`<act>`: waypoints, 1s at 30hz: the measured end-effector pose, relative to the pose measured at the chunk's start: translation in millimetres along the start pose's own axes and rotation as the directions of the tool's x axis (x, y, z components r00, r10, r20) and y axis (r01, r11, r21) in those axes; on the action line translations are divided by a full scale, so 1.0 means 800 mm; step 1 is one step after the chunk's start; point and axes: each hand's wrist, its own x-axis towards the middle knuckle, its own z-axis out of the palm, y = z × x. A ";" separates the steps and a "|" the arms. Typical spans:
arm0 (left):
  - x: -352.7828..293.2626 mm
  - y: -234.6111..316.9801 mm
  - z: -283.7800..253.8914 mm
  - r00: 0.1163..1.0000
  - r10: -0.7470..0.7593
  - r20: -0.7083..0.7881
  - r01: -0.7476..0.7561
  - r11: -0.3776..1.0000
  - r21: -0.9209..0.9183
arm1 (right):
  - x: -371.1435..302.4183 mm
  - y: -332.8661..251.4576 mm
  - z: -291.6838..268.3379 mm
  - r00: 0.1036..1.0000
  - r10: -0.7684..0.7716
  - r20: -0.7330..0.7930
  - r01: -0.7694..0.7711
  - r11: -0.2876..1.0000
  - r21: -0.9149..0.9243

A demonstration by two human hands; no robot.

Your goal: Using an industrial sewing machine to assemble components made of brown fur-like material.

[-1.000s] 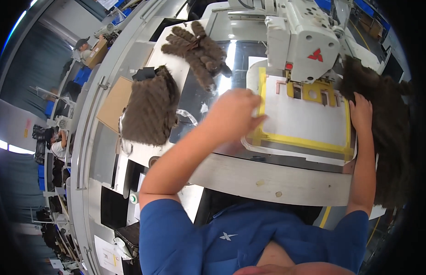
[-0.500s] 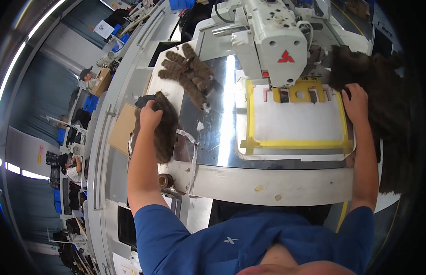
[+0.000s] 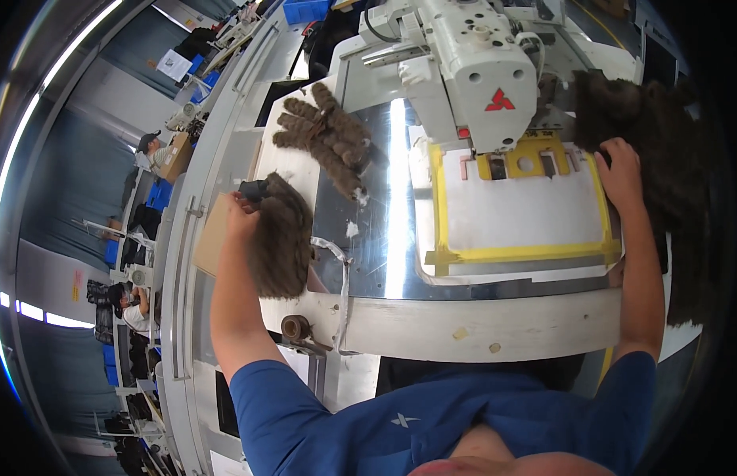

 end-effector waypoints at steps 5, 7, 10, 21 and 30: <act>0.013 0.033 0.004 0.991 -0.076 0.111 -0.002 0.818 0.575 | 0.001 -0.002 0.001 1.000 0.026 -0.003 -0.026 0.999 -0.041; 0.009 0.040 0.009 0.995 0.029 0.093 -0.076 0.827 0.558 | 0.002 -0.003 0.000 1.000 0.026 0.008 -0.025 0.999 -0.044; 0.003 0.041 0.022 0.984 0.161 0.074 -0.172 0.764 0.621 | 0.001 -0.005 0.000 0.999 0.032 0.014 -0.031 0.998 -0.054; 0.003 0.023 0.047 0.996 0.059 0.066 -0.089 0.638 0.765 | 0.001 -0.010 -0.005 0.999 0.048 0.008 -0.047 0.997 -0.062; -0.009 0.086 -0.015 0.917 0.398 -0.001 -0.254 0.588 0.768 | -0.004 0.005 0.003 1.000 -0.002 0.000 0.002 0.996 -0.090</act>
